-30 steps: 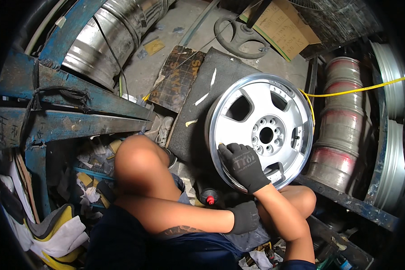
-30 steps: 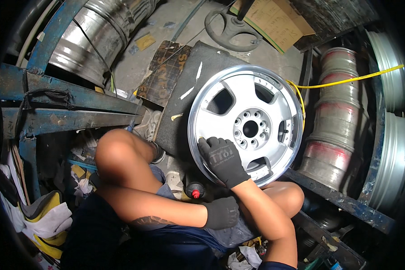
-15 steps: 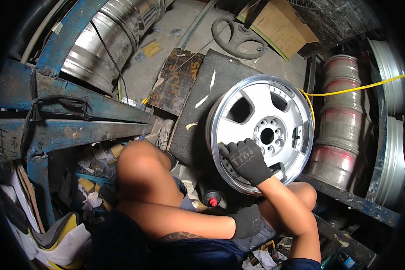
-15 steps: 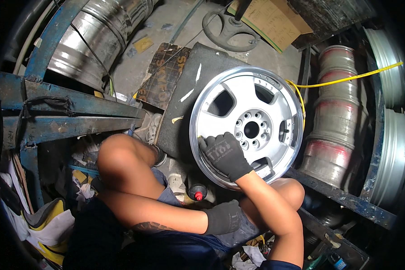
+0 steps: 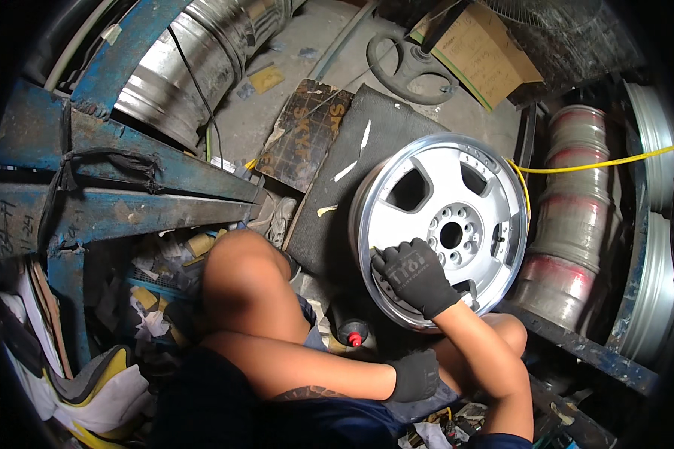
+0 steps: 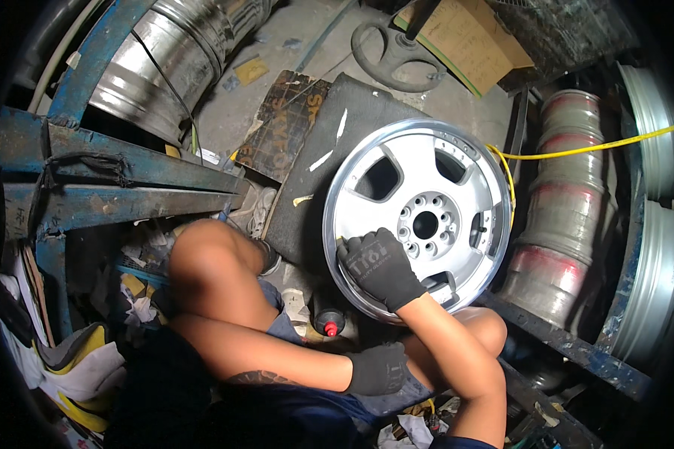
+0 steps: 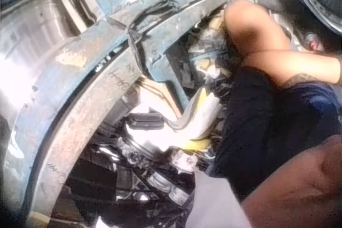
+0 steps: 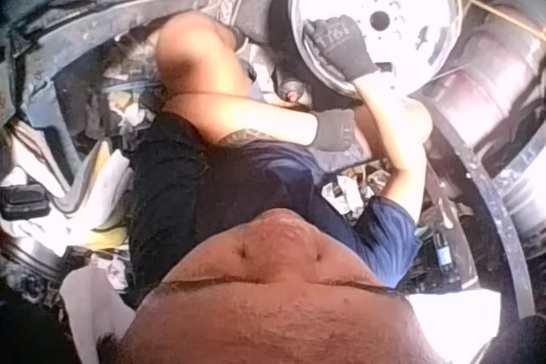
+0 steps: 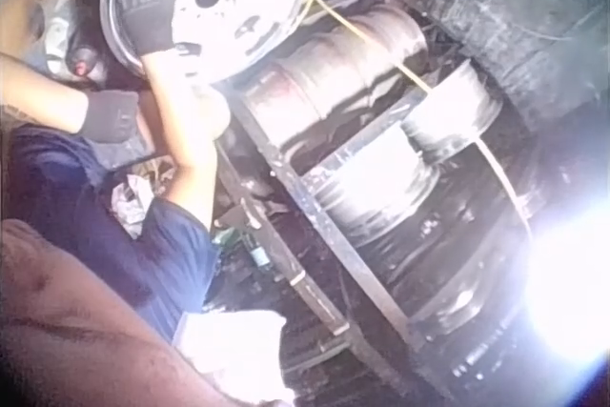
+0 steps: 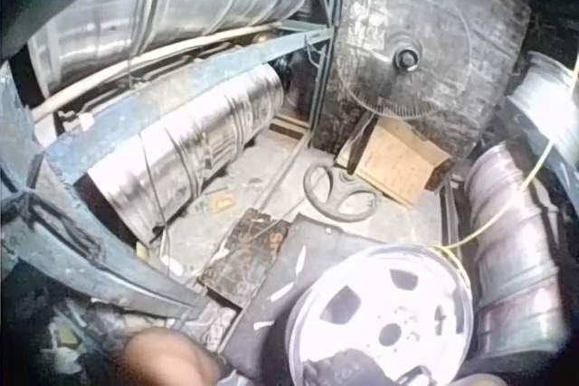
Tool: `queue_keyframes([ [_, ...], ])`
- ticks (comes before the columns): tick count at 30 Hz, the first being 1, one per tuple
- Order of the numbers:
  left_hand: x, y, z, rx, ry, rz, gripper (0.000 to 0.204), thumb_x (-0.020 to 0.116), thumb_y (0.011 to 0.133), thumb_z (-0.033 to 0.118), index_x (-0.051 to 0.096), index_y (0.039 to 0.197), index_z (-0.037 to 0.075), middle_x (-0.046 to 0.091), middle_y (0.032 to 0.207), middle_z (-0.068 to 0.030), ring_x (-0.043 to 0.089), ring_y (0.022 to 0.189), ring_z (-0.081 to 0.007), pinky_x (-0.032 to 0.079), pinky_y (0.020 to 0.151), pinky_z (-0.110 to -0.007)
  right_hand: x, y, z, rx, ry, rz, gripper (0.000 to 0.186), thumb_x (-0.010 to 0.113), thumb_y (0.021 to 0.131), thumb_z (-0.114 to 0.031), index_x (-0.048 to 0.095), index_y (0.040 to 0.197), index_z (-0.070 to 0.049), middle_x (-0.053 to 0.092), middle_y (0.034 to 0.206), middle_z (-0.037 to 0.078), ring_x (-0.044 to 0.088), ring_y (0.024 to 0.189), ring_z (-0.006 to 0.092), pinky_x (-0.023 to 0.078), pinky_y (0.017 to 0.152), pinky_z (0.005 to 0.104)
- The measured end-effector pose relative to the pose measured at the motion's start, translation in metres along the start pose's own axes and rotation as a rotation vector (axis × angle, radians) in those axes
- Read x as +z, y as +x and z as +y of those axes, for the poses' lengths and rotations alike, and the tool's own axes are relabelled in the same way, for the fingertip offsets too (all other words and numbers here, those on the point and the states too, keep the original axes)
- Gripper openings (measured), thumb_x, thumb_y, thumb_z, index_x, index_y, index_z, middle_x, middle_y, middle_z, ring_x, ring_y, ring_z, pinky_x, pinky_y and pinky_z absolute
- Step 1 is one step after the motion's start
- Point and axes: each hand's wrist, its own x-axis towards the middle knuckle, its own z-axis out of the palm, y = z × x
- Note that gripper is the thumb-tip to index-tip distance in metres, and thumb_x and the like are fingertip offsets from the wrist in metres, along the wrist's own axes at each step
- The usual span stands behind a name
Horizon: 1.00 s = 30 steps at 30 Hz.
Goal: The person is cleaning and inspecting a car wheel rim.
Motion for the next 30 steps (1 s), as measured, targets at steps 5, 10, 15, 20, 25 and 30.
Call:
queue_keyframes([
  [5, 0.0, -0.006, -0.002, -0.019, -0.037, -0.021, 0.019, 0.056, 0.085, 0.022, 0.07, 0.071, 0.018, 0.067, 0.072, -0.0046, 0.064, 0.071, -0.0219, 0.047, 0.063, -0.038, -0.008, -0.016, 0.001, -0.011, 0.034, 0.106, 0.031, 0.056, 0.09, -0.02, 0.067, 0.119, -0.016, 0.065, 0.085, 0.002, 0.064, 0.074, 0.0188, 0.047, 0.065, 0.0356],
  [10, -0.037, 0.005, 0.005, -0.058, -0.11, -0.094, 0.019, 0.057, 0.084, 0.021, 0.071, 0.072, 0.017, 0.068, 0.072, -0.0051, 0.064, 0.068, -0.0212, 0.047, 0.063, -0.039, -0.002, -0.01, 0.002, 0.087, 0.001, 0.053, 0.036, 0.056, 0.089, -0.02, 0.064, 0.124, -0.019, 0.065, 0.085, 0.002, 0.064, 0.075, 0.0177, 0.047, 0.067, 0.0349],
  [15, -0.023, -0.002, 0.002, 0.036, 0.124, 0.006, 0.018, 0.054, 0.089, 0.021, 0.071, 0.083, 0.02, 0.07, 0.076, -0.0065, 0.069, 0.073, -0.0239, 0.051, 0.068, -0.04, 0.003, -0.005, 0.003, 0.03, 0.028, 0.004, 0.033, 0.056, 0.09, -0.021, 0.065, 0.122, -0.021, 0.065, 0.085, 0.001, 0.064, 0.075, 0.0183, 0.047, 0.068, 0.0361],
  [20, -0.034, -0.006, 0.004, -0.023, 0.06, -0.115, 0.015, 0.061, 0.08, 0.02, 0.074, 0.073, 0.017, 0.069, 0.076, -0.0047, 0.062, 0.074, -0.0253, 0.043, 0.071, -0.041, 0.004, 0.004, -0.004, 0.089, 0.011, 0.019, 0.033, 0.054, 0.091, -0.022, 0.065, 0.122, -0.021, 0.064, 0.084, 0.001, 0.064, 0.075, 0.0185, 0.046, 0.067, 0.0369],
  [25, -0.028, -0.002, 0.005, -0.037, 0.121, 0.031, 0.016, 0.061, 0.082, 0.02, 0.074, 0.073, 0.017, 0.068, 0.074, -0.0038, 0.062, 0.07, -0.0244, 0.044, 0.067, -0.041, 0.001, 0.008, 0.005, 0.074, -0.025, 0.069, 0.033, 0.055, 0.09, -0.021, 0.065, 0.121, -0.017, 0.064, 0.083, 0.001, 0.064, 0.073, 0.0187, 0.046, 0.066, 0.0355],
  [30, -0.005, -0.011, 0.009, -0.025, 0.184, -0.161, 0.017, 0.061, 0.082, 0.02, 0.074, 0.073, 0.016, 0.068, 0.072, -0.0038, 0.061, 0.067, -0.0236, 0.043, 0.064, -0.042, 0.002, 0.0, -0.001, -0.013, -0.033, 0.077, 0.03, 0.055, 0.09, -0.02, 0.065, 0.118, -0.016, 0.065, 0.082, 0.001, 0.064, 0.072, 0.019, 0.046, 0.064, 0.0357],
])
